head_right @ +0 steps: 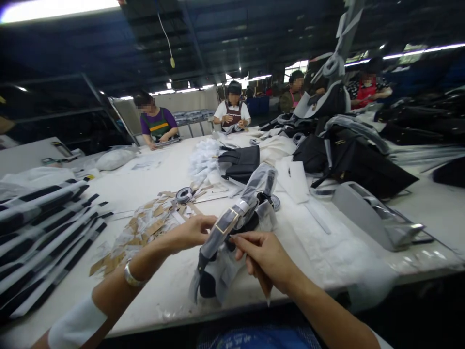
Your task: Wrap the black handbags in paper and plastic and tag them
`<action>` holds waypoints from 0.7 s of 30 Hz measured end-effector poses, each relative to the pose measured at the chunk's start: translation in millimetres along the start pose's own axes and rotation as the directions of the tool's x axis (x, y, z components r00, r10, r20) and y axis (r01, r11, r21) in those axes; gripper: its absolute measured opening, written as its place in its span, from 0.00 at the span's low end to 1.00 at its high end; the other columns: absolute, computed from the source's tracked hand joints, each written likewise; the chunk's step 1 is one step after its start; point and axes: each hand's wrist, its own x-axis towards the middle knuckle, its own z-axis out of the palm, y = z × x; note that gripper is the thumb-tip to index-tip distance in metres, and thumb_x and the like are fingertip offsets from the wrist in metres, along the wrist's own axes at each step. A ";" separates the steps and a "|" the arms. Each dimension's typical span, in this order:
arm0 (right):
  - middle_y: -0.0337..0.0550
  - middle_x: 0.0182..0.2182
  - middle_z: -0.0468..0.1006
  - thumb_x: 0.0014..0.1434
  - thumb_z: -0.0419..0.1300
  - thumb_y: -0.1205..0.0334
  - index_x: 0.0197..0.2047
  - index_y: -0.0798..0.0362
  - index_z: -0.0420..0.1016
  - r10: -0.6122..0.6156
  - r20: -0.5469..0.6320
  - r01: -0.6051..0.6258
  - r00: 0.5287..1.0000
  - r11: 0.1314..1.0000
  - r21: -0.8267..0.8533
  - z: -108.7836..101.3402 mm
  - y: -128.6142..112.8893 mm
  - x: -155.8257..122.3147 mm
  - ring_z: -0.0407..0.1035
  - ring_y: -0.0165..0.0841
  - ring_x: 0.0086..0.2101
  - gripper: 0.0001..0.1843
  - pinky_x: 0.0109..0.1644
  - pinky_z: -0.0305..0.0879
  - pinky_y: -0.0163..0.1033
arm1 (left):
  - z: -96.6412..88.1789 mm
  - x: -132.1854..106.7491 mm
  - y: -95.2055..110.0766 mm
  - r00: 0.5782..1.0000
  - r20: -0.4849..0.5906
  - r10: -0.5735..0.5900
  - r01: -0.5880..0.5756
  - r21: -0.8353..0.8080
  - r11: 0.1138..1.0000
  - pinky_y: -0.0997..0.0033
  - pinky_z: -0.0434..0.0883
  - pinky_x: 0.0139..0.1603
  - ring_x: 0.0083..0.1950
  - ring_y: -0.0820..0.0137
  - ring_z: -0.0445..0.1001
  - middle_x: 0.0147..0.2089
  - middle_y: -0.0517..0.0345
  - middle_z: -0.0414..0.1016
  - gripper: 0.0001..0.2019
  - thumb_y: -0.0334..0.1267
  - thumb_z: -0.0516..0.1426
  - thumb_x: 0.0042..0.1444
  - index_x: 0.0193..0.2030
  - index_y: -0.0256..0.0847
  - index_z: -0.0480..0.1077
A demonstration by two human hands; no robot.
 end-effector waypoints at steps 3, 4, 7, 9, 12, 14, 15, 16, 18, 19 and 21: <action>0.40 0.27 0.76 0.56 0.66 0.43 0.40 0.55 0.81 -0.018 0.022 0.019 1.000 1.000 -0.013 9.4 -2.1 5.8 0.61 0.21 0.16 0.22 0.16 0.54 0.28 | 6.7 3.6 -5.9 1.000 0.014 0.023 -0.022 -0.061 0.998 0.69 0.69 0.41 0.43 0.62 0.74 0.39 0.54 0.78 0.13 0.45 0.68 0.47 0.36 0.41 0.80; 0.40 0.27 0.76 0.56 0.65 0.43 0.39 0.55 0.81 -0.027 0.020 0.027 0.999 0.999 -0.020 10.3 -2.5 6.4 0.61 0.21 0.16 0.22 0.17 0.55 0.28 | 7.1 3.2 -7.2 1.000 0.004 0.031 -0.030 -0.086 0.996 0.69 0.69 0.43 0.45 0.62 0.73 0.41 0.54 0.78 0.12 0.46 0.68 0.48 0.35 0.41 0.80; 0.41 0.30 0.77 0.58 0.64 0.43 0.40 0.54 0.81 -0.044 -0.005 0.044 0.999 0.999 -0.025 7.7 -2.3 3.4 0.61 0.22 0.17 0.21 0.18 0.55 0.29 | 2.2 -4.8 -10.8 0.999 -0.034 0.027 -0.032 -0.180 0.983 0.68 0.68 0.48 0.48 0.62 0.72 0.45 0.52 0.77 0.13 0.48 0.66 0.52 0.34 0.40 0.79; 0.40 0.32 0.77 0.57 0.65 0.44 0.49 0.51 0.79 -0.039 -0.006 0.039 0.999 0.999 -0.018 3.6 -1.5 -2.7 0.62 0.23 0.19 0.22 0.20 0.57 0.30 | -2.8 -15.9 -13.9 0.998 -0.060 -0.004 -0.011 -0.251 0.968 0.69 0.68 0.47 0.45 0.65 0.72 0.43 0.52 0.76 0.13 0.49 0.64 0.55 0.35 0.39 0.77; 0.35 0.25 0.73 0.55 0.69 0.47 0.59 0.48 0.72 0.000 0.031 0.000 1.000 1.000 -0.013 -1.1 -0.1 -15.8 0.61 0.24 0.20 0.31 0.21 0.56 0.29 | -5.0 -36.7 -19.5 0.992 -0.120 -0.041 -0.003 -0.349 0.937 0.70 0.68 0.46 0.42 0.70 0.72 0.41 0.55 0.74 0.12 0.47 0.61 0.60 0.34 0.39 0.74; 0.34 0.23 0.71 0.55 0.69 0.48 0.61 0.48 0.70 0.018 0.037 -0.018 0.999 1.000 0.001 -2.6 0.8 -25.0 0.63 0.26 0.22 0.33 0.24 0.59 0.30 | -0.9 -49.2 -22.1 0.985 -0.167 -0.046 -0.029 -0.417 0.908 0.69 0.68 0.49 0.43 0.70 0.72 0.41 0.57 0.73 0.11 0.45 0.61 0.61 0.33 0.40 0.71; 0.36 0.26 0.74 0.55 0.69 0.49 0.60 0.48 0.71 0.010 0.024 -0.011 1.000 1.000 0.010 -3.1 1.3 -29.3 0.67 0.27 0.25 0.32 0.27 0.64 0.31 | 2.4 -54.1 -22.6 0.981 -0.188 -0.043 -0.049 -0.457 0.888 0.68 0.68 0.50 0.44 0.70 0.73 0.40 0.57 0.73 0.11 0.44 0.61 0.61 0.32 0.40 0.71; 0.41 0.32 0.78 0.54 0.70 0.50 0.58 0.48 0.74 -0.014 -0.002 0.014 1.000 1.000 0.016 -3.5 1.9 -33.2 0.71 0.30 0.30 0.29 0.32 0.68 0.33 | 6.1 -58.1 -22.5 0.978 -0.206 -0.041 -0.069 -0.499 0.864 0.68 0.68 0.51 0.45 0.69 0.73 0.40 0.56 0.74 0.10 0.43 0.61 0.61 0.32 0.40 0.70; 0.48 0.48 0.78 0.55 0.70 0.51 0.49 0.49 0.79 -0.094 -0.056 0.095 0.994 0.995 0.006 -4.3 2.9 -39.5 0.74 0.37 0.43 0.20 0.45 0.72 0.38 | 13.1 -63.1 -20.6 0.969 -0.244 -0.033 -0.117 -0.574 0.811 0.67 0.67 0.53 0.47 0.67 0.74 0.40 0.54 0.75 0.09 0.41 0.63 0.59 0.32 0.39 0.71; 0.49 0.53 0.76 0.55 0.69 0.52 0.44 0.49 0.81 -0.140 -0.072 0.140 0.988 0.990 0.002 -4.6 3.3 -42.0 0.73 0.39 0.48 0.15 0.50 0.72 0.40 | 16.0 -64.5 -19.0 0.965 -0.261 -0.021 -0.146 -0.604 0.784 0.67 0.67 0.54 0.47 0.67 0.74 0.39 0.54 0.76 0.09 0.41 0.63 0.58 0.32 0.38 0.72; 0.50 0.55 0.76 0.58 0.66 0.53 0.41 0.50 0.83 -0.206 -0.040 0.208 0.978 0.977 0.046 -4.6 3.6 -45.1 0.71 0.43 0.53 0.11 0.56 0.69 0.45 | 20.1 -65.9 -15.0 0.954 -0.299 0.020 -0.217 -0.643 0.735 0.67 0.67 0.53 0.46 0.67 0.74 0.37 0.54 0.76 0.08 0.41 0.64 0.58 0.35 0.38 0.74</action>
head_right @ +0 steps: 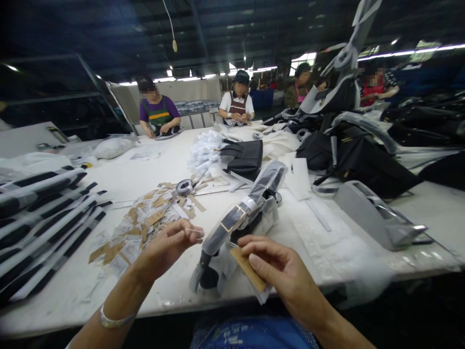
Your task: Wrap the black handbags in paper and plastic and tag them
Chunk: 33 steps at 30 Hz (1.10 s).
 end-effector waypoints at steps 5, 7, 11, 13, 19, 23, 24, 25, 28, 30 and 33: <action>0.49 0.58 0.75 0.60 0.63 0.52 0.54 0.46 0.79 -0.132 0.270 0.074 0.954 0.974 0.215 6.8 -1.2 1.2 0.69 0.47 0.57 0.20 0.61 0.66 0.52 | 8.7 -1.8 2.4 0.996 -0.023 0.081 -0.081 0.016 0.997 0.72 0.69 0.45 0.38 0.72 0.73 0.33 0.55 0.77 0.08 0.39 0.63 0.59 0.42 0.38 0.79; 0.49 0.59 0.73 0.60 0.63 0.57 0.57 0.45 0.76 -0.206 0.273 0.185 0.940 0.978 0.100 11.1 -1.6 4.3 0.67 0.46 0.59 0.21 0.61 0.66 0.52 | 11.3 -1.3 1.9 0.997 -0.047 0.059 -0.054 0.099 0.994 0.75 0.67 0.37 0.33 0.74 0.71 0.35 0.54 0.78 0.09 0.38 0.64 0.58 0.44 0.38 0.79; 0.44 0.49 0.81 0.61 0.61 0.69 0.51 0.44 0.80 -0.459 0.156 0.484 0.875 0.809 -0.334 18.2 -3.8 14.7 0.75 0.38 0.51 0.17 0.55 0.74 0.41 | 18.9 0.7 2.5 1.000 -0.029 0.010 -0.001 0.270 0.963 0.78 0.64 0.29 0.26 0.77 0.68 0.26 0.60 0.75 0.17 0.40 0.66 0.55 0.52 0.42 0.78; 0.41 0.45 0.83 0.62 0.58 0.72 0.50 0.44 0.80 -0.568 0.188 0.585 0.801 0.678 -0.445 21.2 -6.8 21.6 0.79 0.33 0.43 0.19 0.44 0.77 0.32 | 24.7 1.1 5.1 0.999 -0.005 0.047 -0.043 0.327 0.944 0.76 0.67 0.31 0.26 0.75 0.69 0.25 0.60 0.75 0.21 0.43 0.68 0.52 0.53 0.43 0.78; 0.41 0.46 0.82 0.63 0.54 0.74 0.57 0.48 0.73 -0.683 0.409 0.719 0.605 0.248 -0.649 31.7 -18.7 38.6 0.79 0.30 0.43 0.22 0.47 0.74 0.28 | 45.3 -3.8 18.5 0.889 0.059 0.454 -0.408 0.554 0.726 0.65 0.72 0.53 0.51 0.61 0.76 0.48 0.50 0.80 0.21 0.49 0.70 0.45 0.47 0.47 0.80; 0.41 0.40 0.83 0.65 0.55 0.69 0.52 0.49 0.74 -0.677 0.435 0.654 0.594 0.092 -0.751 38.8 -23.0 41.0 0.79 0.32 0.37 0.15 0.38 0.75 0.31 | 54.0 -11.9 19.6 0.849 0.041 0.526 -0.426 0.641 0.638 0.67 0.71 0.57 0.54 0.63 0.76 0.50 0.52 0.79 0.19 0.41 0.69 0.51 0.51 0.47 0.78; 0.41 0.38 0.83 0.65 0.55 0.68 0.50 0.49 0.75 -0.670 0.433 0.633 0.603 0.071 -0.771 40.9 -24.2 40.9 0.79 0.33 0.35 0.13 0.36 0.75 0.33 | 55.2 -13.5 18.4 0.835 0.047 0.548 -0.438 0.658 0.612 0.67 0.70 0.58 0.54 0.64 0.75 0.51 0.52 0.78 0.19 0.39 0.68 0.52 0.52 0.47 0.77; 0.42 0.36 0.83 0.65 0.54 0.67 0.47 0.50 0.76 -0.665 0.429 0.614 0.611 0.055 -0.788 43.1 -25.7 40.7 0.79 0.33 0.33 0.11 0.34 0.74 0.34 | 56.4 -14.7 17.0 0.822 0.054 0.567 -0.450 0.673 0.587 0.68 0.70 0.58 0.55 0.64 0.75 0.52 0.52 0.77 0.20 0.37 0.68 0.53 0.53 0.46 0.76; 0.43 0.33 0.82 0.65 0.52 0.68 0.43 0.51 0.77 -0.667 0.418 0.603 0.617 0.059 -0.796 50.2 -30.9 39.5 0.78 0.34 0.30 0.12 0.33 0.74 0.35 | 60.0 -16.0 13.9 0.796 0.055 0.603 -0.453 0.715 0.532 0.71 0.71 0.56 0.53 0.66 0.75 0.50 0.53 0.76 0.19 0.32 0.67 0.52 0.52 0.45 0.76; 0.42 0.33 0.82 0.65 0.52 0.70 0.44 0.51 0.77 -0.652 0.433 0.646 0.622 0.115 -0.755 53.1 -34.8 38.5 0.78 0.33 0.31 0.13 0.35 0.75 0.34 | 62.1 -16.3 13.4 0.777 0.051 0.628 -0.442 0.754 0.486 0.75 0.73 0.50 0.47 0.70 0.76 0.45 0.56 0.76 0.15 0.29 0.65 0.55 0.49 0.45 0.77; 0.41 0.37 0.83 0.65 0.55 0.71 0.48 0.51 0.77 -0.662 0.448 0.708 0.601 0.180 -0.683 50.0 -40.2 37.3 0.78 0.30 0.37 0.12 0.42 0.75 0.30 | 62.5 -19.6 11.5 0.745 0.066 0.664 -0.421 0.819 0.391 0.78 0.73 0.45 0.43 0.74 0.76 0.41 0.59 0.76 0.13 0.26 0.60 0.59 0.47 0.46 0.77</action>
